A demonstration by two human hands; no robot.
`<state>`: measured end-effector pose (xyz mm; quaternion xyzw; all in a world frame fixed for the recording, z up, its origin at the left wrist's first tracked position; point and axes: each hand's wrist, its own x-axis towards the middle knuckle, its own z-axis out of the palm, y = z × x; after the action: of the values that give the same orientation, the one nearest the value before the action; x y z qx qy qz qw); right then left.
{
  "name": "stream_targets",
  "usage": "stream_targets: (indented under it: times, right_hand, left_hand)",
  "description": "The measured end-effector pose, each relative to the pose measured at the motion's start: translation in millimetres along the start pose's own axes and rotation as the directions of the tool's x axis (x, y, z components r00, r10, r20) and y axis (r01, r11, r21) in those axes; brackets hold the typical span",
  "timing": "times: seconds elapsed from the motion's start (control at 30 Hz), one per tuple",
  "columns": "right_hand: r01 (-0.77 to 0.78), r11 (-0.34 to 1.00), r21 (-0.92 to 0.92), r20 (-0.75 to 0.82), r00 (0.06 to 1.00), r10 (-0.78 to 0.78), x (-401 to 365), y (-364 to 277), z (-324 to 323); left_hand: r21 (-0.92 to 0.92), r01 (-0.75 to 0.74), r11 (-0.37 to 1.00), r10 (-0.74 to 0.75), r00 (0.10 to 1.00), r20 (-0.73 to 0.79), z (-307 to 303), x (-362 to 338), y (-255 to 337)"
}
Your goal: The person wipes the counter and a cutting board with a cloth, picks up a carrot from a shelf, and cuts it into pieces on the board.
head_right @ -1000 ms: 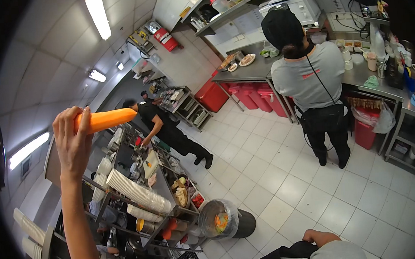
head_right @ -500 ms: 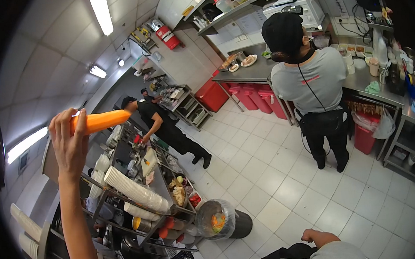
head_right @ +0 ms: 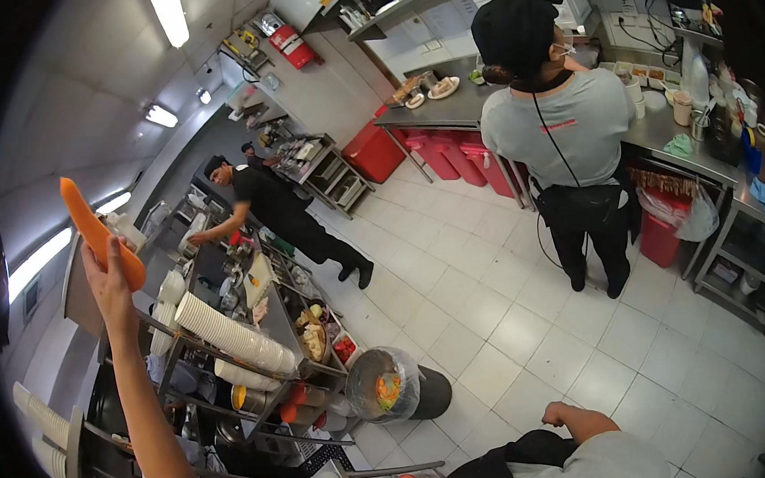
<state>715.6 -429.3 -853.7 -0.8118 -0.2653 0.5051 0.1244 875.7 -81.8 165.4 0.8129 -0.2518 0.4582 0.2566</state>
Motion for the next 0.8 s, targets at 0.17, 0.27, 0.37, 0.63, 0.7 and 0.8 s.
stream_targets:
  times: [0.17, 0.27, 0.37, 0.63, 0.7, 0.8]
  right_hand:
    - [-0.107, 0.948, 0.299, -0.014, 0.993, 0.116, 14.5, 5.1, -3.3]
    - [0.077, 0.995, -0.07, -0.004, 0.997, -0.078, -28.6, -11.7, -17.9]
    - [-0.078, 0.955, 0.285, 0.018, 0.997, 0.076, 26.8, 8.6, 14.7]
    - [-0.082, 0.975, 0.208, -0.04, 0.995, 0.093, -42.0, -32.1, -24.8]
    - [-0.148, 0.945, 0.293, -0.027, 0.986, 0.162, -51.2, -34.2, -28.3]
    - [0.027, 0.993, 0.112, -0.134, 0.991, -0.012, -54.2, -32.0, -29.2]
  left_hand:
    - [0.17, -0.05, 0.984, 0.041, 0.998, 0.056, -2.4, -20.9, -14.0]
    - [0.126, 0.029, 0.992, -0.035, 0.998, 0.044, -5.8, -23.1, -14.7]
    - [0.151, 0.058, 0.987, -0.064, 0.997, 0.035, -7.4, -22.2, -13.9]
    - [0.126, 0.019, 0.992, -0.029, 0.996, 0.082, -6.9, -20.3, -10.3]
    - [0.126, 0.01, 0.992, -0.022, 0.995, 0.093, -6.6, -18.6, -13.5]
    - [0.136, 0.006, 0.991, -0.019, 0.995, 0.095, -4.3, -20.5, -12.1]
